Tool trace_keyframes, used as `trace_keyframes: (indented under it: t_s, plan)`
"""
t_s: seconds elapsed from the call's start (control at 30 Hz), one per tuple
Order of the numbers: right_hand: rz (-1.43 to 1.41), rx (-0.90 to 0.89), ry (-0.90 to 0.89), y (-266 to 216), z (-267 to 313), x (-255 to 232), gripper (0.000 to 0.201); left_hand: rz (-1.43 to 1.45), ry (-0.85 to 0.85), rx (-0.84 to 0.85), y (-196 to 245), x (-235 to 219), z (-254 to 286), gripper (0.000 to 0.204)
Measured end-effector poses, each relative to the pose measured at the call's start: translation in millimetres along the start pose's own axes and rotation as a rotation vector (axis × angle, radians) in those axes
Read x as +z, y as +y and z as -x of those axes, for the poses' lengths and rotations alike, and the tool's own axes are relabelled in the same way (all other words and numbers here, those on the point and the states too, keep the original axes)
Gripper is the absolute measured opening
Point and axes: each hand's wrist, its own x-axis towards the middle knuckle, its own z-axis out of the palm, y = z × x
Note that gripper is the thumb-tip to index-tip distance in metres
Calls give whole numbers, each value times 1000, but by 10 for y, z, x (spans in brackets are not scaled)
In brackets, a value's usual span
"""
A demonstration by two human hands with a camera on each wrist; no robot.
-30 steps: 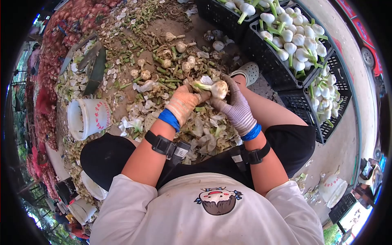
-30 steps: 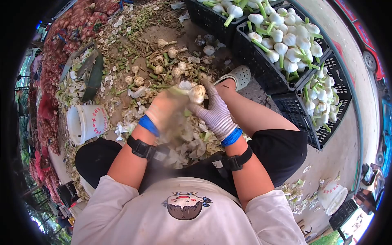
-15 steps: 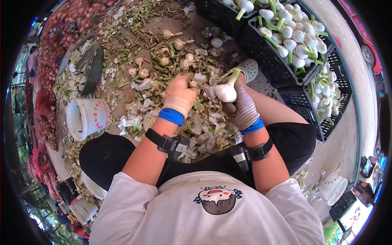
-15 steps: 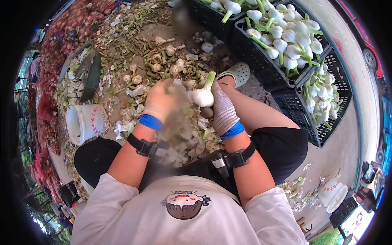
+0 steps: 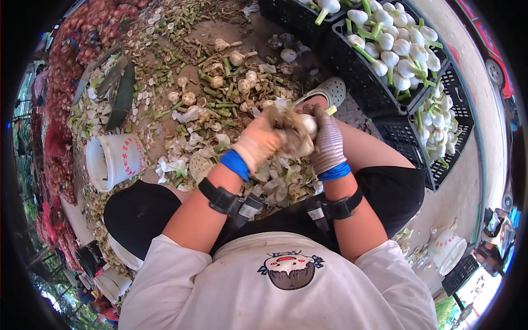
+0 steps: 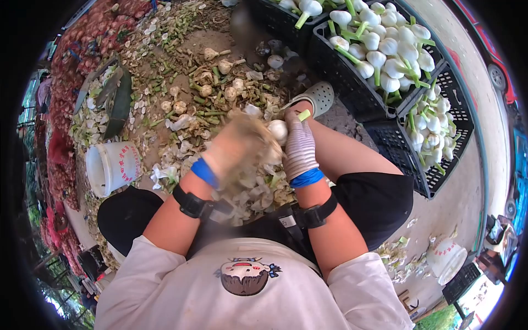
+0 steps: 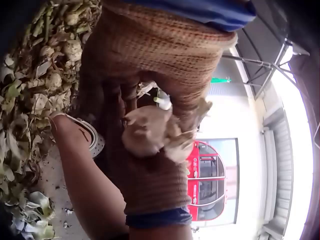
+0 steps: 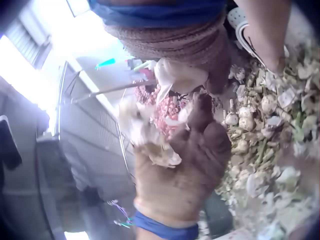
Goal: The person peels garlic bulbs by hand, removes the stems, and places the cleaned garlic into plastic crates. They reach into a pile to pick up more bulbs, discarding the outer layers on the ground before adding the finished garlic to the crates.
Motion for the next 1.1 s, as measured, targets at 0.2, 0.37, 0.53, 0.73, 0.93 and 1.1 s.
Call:
trace_keyframes:
  t_s: [0.2,0.37,0.53,0.73,0.93,1.1]
  plan:
    - [-537,144,-49,-335,195,215,33,-289,-218,-307,258,-3,-19,47]
    - [-276,-94,-5,-191,-161,-182,35,-506,-147,15,-96,32,-140,42]
    - [-1036,-288,-612,-1275,118,-699,71,-1109,-218,-258,-451,-291,-616,44]
    - [-473,-71,-65,-697,-139,-391,54,-1562,-217,211,-1032,-215,-1227,39]
    - [60,-29,-5,-404,-323,-97,41,-1128,-331,85,-1534,-510,-1540,32]
    - [1284,-700,-206,-108,-217,79,62,535,-160,-173,-498,-254,-747,39]
